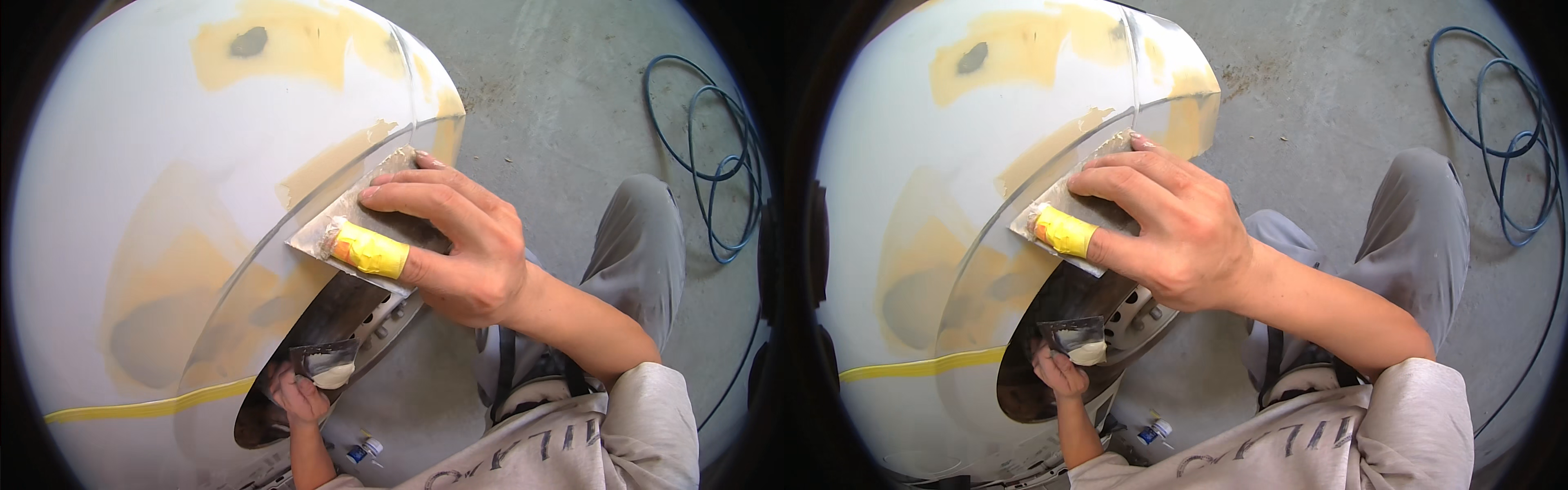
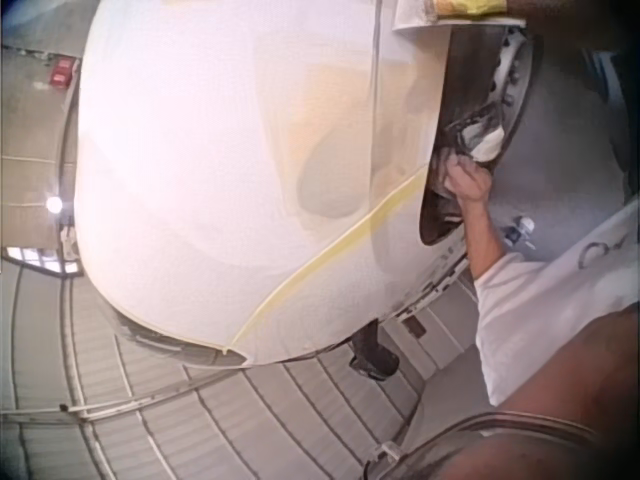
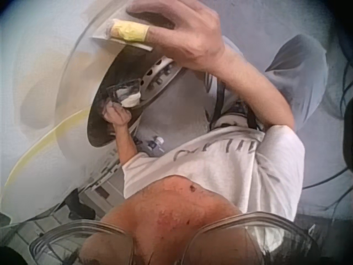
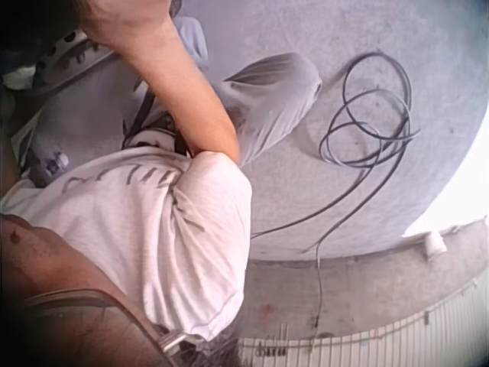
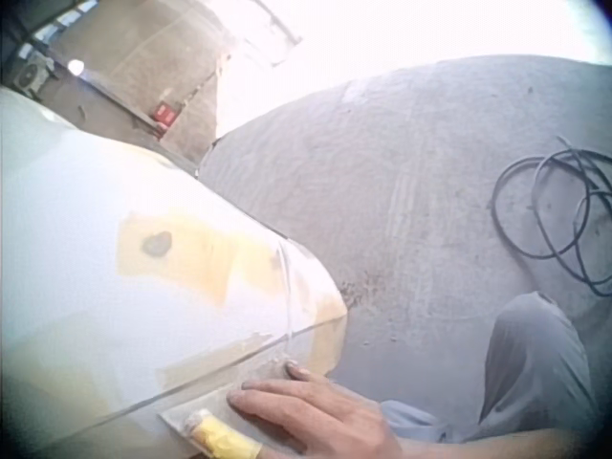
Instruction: The person applies body filler to the front fender of a white car using a putty knife and a metal mixing card. They repeatedly scoop filler from the card and spread it over the fender surface near the wheel arch, smoothing the material in place.
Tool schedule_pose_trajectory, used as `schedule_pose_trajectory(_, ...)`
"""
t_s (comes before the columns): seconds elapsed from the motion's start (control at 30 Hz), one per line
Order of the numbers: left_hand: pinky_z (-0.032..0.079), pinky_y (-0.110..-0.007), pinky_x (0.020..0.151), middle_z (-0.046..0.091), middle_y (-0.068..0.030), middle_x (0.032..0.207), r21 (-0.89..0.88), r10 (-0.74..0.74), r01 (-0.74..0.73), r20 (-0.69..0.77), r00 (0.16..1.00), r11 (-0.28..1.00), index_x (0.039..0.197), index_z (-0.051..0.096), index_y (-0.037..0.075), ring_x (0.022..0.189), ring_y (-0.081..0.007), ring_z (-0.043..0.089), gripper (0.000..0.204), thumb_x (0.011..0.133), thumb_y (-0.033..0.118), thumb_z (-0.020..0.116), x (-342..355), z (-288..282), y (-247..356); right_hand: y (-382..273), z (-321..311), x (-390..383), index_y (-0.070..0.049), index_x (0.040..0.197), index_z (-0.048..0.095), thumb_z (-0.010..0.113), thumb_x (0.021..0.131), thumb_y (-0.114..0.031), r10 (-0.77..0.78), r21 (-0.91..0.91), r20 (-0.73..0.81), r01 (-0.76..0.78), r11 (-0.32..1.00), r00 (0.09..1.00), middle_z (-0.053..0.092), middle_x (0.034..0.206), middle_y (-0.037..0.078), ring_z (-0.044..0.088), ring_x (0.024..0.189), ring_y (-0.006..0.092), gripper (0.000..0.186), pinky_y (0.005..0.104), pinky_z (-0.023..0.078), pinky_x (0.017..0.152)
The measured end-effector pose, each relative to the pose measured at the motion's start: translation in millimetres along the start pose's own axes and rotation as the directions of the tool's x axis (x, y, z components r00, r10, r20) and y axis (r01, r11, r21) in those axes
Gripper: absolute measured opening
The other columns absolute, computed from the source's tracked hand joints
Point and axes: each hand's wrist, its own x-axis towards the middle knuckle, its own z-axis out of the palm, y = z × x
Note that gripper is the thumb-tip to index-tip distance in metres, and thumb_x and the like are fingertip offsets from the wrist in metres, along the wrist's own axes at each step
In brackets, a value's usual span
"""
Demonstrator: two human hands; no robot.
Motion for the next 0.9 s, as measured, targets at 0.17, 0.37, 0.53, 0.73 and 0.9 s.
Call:
schedule_pose_trajectory(0.17,0.051,-0.049,0.077,0.069,-0.0272,0.093,0.01,0.02,-0.02,-0.013,1.0,1.0,0.103,0.06,-0.012,0.077,-0.0447,0.062,0.037,0.1,0.022,0.047,-3,1,-3,12,-2,14,-0.019,0.114,0.081,0.076,0.075,-0.014,0.012,-0.042,0.041,-0.01,0.999,0.999,0.074,0.111,0.013,0.075,0.096,0.0308,0.039,0.0448,0.062,0.088)
schedule_pose_trajectory(0.37,0.051,-0.049,0.078,0.07,-0.0252,0.092,0.028,-0.008,0.008,-0.008,1.0,1.0,0.104,0.062,-0.01,0.076,-0.0438,0.063,0.038,0.101,0.025,0.048,-5,1,-4,-3,-3,2,-0.014,0.109,0.082,0.074,0.076,-0.015,-0.02,0.054,0.025,0.018,0.998,1.0,0.074,0.11,0.015,0.076,0.097,0.0306,0.034,0.0437,0.064,0.084)
schedule_pose_trajectory(0.53,0.051,-0.051,0.08,0.071,-0.0233,0.091,-0.011,-0.022,0.022,-0.006,1.0,1.0,0.106,0.063,-0.008,0.076,-0.0439,0.063,0.038,0.102,0.026,0.047,-3,1,-4,22,-26,3,-0.012,0.113,0.081,0.077,0.082,-0.004,0.021,0.042,0.065,-0.024,0.999,0.998,0.075,0.114,0.016,0.076,0.101,0.0318,0.032,0.0473,0.063,0.091)
schedule_pose_trajectory(0.73,0.051,-0.05,0.083,0.072,-0.0216,0.091,0.056,-0.014,0.015,-0.027,1.0,0.998,0.104,0.064,-0.007,0.077,-0.0437,0.063,0.037,0.102,0.026,0.047,-3,2,-2,67,-24,19,-0.02,0.113,0.081,0.063,0.078,0.01,0.13,-0.04,-0.034,-0.131,0.991,0.991,0.078,0.106,0.004,0.074,0.084,0.0248,0.049,0.0353,0.06,0.067)
schedule_pose_trajectory(0.9,0.05,-0.05,0.08,0.071,-0.0211,0.09,0.014,-0.007,0.007,-0.027,1.0,1.0,0.103,0.063,-0.007,0.077,-0.0433,0.062,0.037,0.103,0.026,0.046,-2,3,-2,69,-31,-2,-0.015,0.112,0.081,0.061,0.077,0.014,0.087,-0.026,0.096,-0.085,0.996,0.992,0.078,0.108,0.007,0.075,0.091,0.0269,0.05,0.0376,0.062,0.076)
